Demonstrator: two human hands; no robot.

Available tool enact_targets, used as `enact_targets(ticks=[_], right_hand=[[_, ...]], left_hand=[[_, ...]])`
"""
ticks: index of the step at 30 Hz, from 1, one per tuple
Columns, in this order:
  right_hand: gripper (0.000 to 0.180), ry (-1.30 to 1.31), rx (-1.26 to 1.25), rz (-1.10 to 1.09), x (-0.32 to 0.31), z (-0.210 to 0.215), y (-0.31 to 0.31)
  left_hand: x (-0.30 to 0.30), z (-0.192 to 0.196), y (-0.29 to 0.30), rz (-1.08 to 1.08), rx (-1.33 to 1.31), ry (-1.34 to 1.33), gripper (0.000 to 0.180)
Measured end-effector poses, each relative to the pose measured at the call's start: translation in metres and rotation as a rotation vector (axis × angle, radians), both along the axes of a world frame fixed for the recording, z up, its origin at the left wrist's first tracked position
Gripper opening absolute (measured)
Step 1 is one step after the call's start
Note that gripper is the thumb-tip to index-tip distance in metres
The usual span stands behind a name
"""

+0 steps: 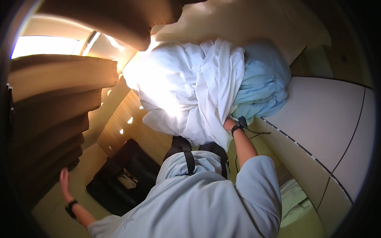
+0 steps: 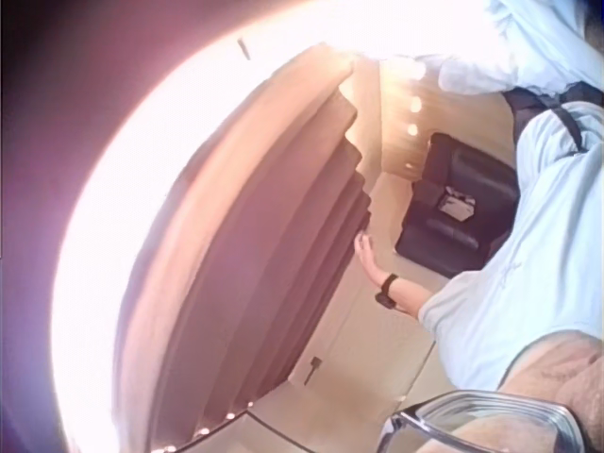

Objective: Arranging and tucking bedding on a hotel bed.

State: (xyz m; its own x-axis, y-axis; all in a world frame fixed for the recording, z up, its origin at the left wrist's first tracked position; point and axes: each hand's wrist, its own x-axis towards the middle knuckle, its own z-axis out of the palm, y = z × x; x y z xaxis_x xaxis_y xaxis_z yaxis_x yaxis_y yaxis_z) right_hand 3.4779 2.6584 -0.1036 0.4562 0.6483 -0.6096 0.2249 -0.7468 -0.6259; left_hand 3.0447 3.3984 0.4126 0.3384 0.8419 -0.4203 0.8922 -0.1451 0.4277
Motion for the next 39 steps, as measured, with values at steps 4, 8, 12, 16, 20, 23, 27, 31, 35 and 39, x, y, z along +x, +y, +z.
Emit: enact_targets(ticks=[4,8,12,16,20,23,27,31,35,39], right_hand=[[0.047,0.230,-0.144,-0.078,-0.014,0.023,0.019],[0.042,0.396,0.190,-0.601,-0.031,0.065,0.033],[0.041,0.503,0.051,-0.779,-0.040,0.098,0.022],[0.043,0.456,0.119,-0.759,-0.079,0.052,-0.014],[0.050,0.003,-0.153,-0.571,-0.052,0.067,0.044],[0.053,-0.092,0.011,-0.595,-0.060,0.045,0.061],[0.041,0.265,0.390,-0.430,-0.057,0.069,0.083],[0.042,0.393,0.421,-0.587,-0.098,0.058,0.058],[0.042,0.540,0.461,-0.715,-0.130,0.049,0.032],[0.049,0.568,0.289,-1.014,-0.097,0.032,0.001]], left_hand=[[0.170,-0.204,0.011,-0.616,-0.156,0.049,0.024],[0.239,-0.431,-0.058,-0.589,-0.363,0.144,0.040],[0.252,-0.558,-0.166,-0.832,-0.149,0.316,0.046],[0.271,-0.576,-0.225,-0.836,-0.180,0.262,0.042],[0.241,-0.544,-0.239,-0.877,-0.108,0.211,0.031],[0.243,-0.489,-0.259,-0.811,-0.117,0.140,0.038],[0.235,-0.421,-0.284,-0.671,-0.164,0.111,0.039],[0.223,-0.357,-0.287,-0.638,0.000,-0.053,0.037],[0.197,-0.272,-0.250,-0.544,0.182,-0.082,0.036],[0.161,-0.201,-0.194,-0.454,0.458,-0.216,0.035]])
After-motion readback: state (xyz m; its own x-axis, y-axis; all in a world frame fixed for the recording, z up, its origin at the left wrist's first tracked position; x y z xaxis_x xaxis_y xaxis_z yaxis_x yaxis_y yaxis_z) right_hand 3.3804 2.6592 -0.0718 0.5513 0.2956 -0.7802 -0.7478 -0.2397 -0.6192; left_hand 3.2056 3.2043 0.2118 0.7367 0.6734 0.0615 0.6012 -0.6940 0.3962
